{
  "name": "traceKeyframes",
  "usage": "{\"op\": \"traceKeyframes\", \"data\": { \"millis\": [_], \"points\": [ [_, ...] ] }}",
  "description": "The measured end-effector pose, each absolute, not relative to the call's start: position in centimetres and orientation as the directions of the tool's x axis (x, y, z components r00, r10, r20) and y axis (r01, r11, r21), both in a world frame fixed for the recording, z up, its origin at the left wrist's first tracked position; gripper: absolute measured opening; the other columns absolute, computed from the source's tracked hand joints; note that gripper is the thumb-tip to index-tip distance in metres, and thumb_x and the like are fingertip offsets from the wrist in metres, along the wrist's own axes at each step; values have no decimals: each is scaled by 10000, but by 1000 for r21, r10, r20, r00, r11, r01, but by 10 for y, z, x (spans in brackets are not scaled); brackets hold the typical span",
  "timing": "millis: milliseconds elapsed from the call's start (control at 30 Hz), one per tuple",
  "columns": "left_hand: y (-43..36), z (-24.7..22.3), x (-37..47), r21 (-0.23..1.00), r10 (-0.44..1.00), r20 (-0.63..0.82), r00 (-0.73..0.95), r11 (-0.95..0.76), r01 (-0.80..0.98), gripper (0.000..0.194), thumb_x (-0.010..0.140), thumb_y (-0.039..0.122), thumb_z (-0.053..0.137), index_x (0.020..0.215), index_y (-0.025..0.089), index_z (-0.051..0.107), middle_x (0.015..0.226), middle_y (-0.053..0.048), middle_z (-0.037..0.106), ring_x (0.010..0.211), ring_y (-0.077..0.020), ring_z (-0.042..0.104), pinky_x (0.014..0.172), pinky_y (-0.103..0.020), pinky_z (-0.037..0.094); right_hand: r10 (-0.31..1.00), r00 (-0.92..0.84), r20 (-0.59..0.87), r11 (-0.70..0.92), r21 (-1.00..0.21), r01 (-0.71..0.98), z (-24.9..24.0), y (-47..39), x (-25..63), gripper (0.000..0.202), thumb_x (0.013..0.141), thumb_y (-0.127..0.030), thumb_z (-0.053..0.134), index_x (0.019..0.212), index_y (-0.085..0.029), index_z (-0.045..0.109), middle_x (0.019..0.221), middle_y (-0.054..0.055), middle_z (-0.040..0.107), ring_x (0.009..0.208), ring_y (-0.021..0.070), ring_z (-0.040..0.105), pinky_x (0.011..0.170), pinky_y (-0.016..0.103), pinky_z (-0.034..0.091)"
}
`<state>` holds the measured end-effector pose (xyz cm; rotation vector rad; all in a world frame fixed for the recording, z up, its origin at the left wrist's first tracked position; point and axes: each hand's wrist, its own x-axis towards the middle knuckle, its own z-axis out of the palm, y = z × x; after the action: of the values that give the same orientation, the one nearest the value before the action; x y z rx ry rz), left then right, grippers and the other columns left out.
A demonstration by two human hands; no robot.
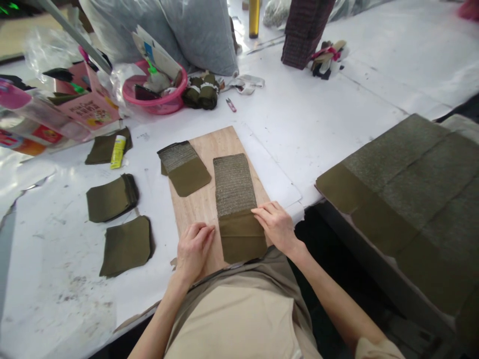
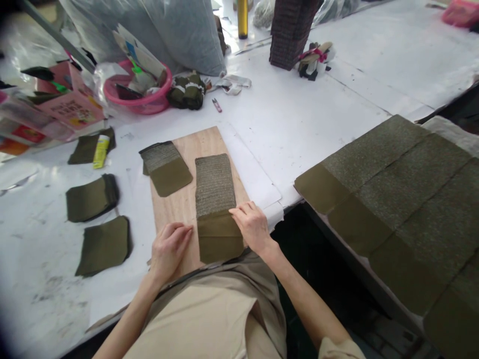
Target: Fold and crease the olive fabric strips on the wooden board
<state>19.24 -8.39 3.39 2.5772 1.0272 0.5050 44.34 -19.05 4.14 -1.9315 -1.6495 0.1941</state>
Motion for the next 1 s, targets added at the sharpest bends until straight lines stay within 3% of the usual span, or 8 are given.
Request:
{"op": "traceKeyframes", "data": {
  "millis": [233, 367, 500, 633, 800, 933, 1000],
  "points": [
    [-84, 39, 197, 432, 712, 179, 679, -677, 596, 171, 955, 259, 470, 904, 192, 619, 944, -57, 589, 883, -191, 548, 797, -325, 457, 987, 118, 109, -67, -386, 920, 46, -163, 435, 160, 803, -250, 742, 865, -204, 601, 879, 40, 617, 873, 210, 534, 731, 329, 422],
    [-84, 39, 199, 453, 718, 179, 673, -668, 591, 166, 956, 267, 475, 878, 193, 601, 933, -53, 586, 872, -189, 548, 786, -319, 455, 998, 57, 17, -46, -389, 920, 52, -156, 439, 186, 796, -225, 747, 773, -203, 563, 813, 15, 594, 825, 187, 517, 700, 300, 385],
    [-85, 41, 201, 515, 736, 177, 653, -635, 576, 140, 951, 269, 487, 889, 195, 588, 922, -45, 585, 876, -187, 553, 795, -323, 463, 999, 30, 30, -14, -417, 909, 59, -157, 439, 174, 805, -124, 693, 764, -201, 542, 839, 9, 585, 845, 171, 511, 720, 284, 376],
    [-86, 39, 203, 567, 763, 163, 625, -591, 574, 112, 943, 278, 510, 976, 196, 579, 992, -52, 582, 939, -194, 558, 841, -340, 474, 999, 36, 28, -17, -505, 863, 62, -165, 437, 160, 814, -112, 674, 798, -204, 544, 786, -16, 593, 782, 154, 522, 704, 279, 374],
    [-85, 39, 211, 572, 757, 192, 625, -603, 555, 241, 934, 277, 529, 1162, 208, 565, 1098, -72, 553, 1037, -205, 545, 905, -367, 481, 999, 36, 6, -23, -674, 739, 64, -173, 440, 62, 858, -179, 656, 811, -210, 630, 838, -4, 644, 829, 152, 578, 747, 278, 418],
    [-81, 46, 221, 577, 663, 211, 719, -678, 456, 237, 932, 279, 541, 1155, 222, 598, 1158, -80, 557, 1095, -216, 531, 944, -391, 468, 992, 105, -76, -114, -894, 433, 65, -177, 438, 90, 879, -280, 628, 858, -207, 677, 854, -3, 674, 793, 141, 608, 718, 263, 456],
    [-77, 49, 223, 618, 620, 190, 761, -678, 398, 187, 938, 293, 534, 1082, 219, 627, 1091, -68, 594, 1044, -206, 554, 911, -372, 475, 978, 133, -163, -191, -953, 234, 64, -179, 435, 155, 850, -353, 657, 866, -201, 684, 796, -13, 671, 732, 136, 602, 669, 252, 452]
  ]
}}
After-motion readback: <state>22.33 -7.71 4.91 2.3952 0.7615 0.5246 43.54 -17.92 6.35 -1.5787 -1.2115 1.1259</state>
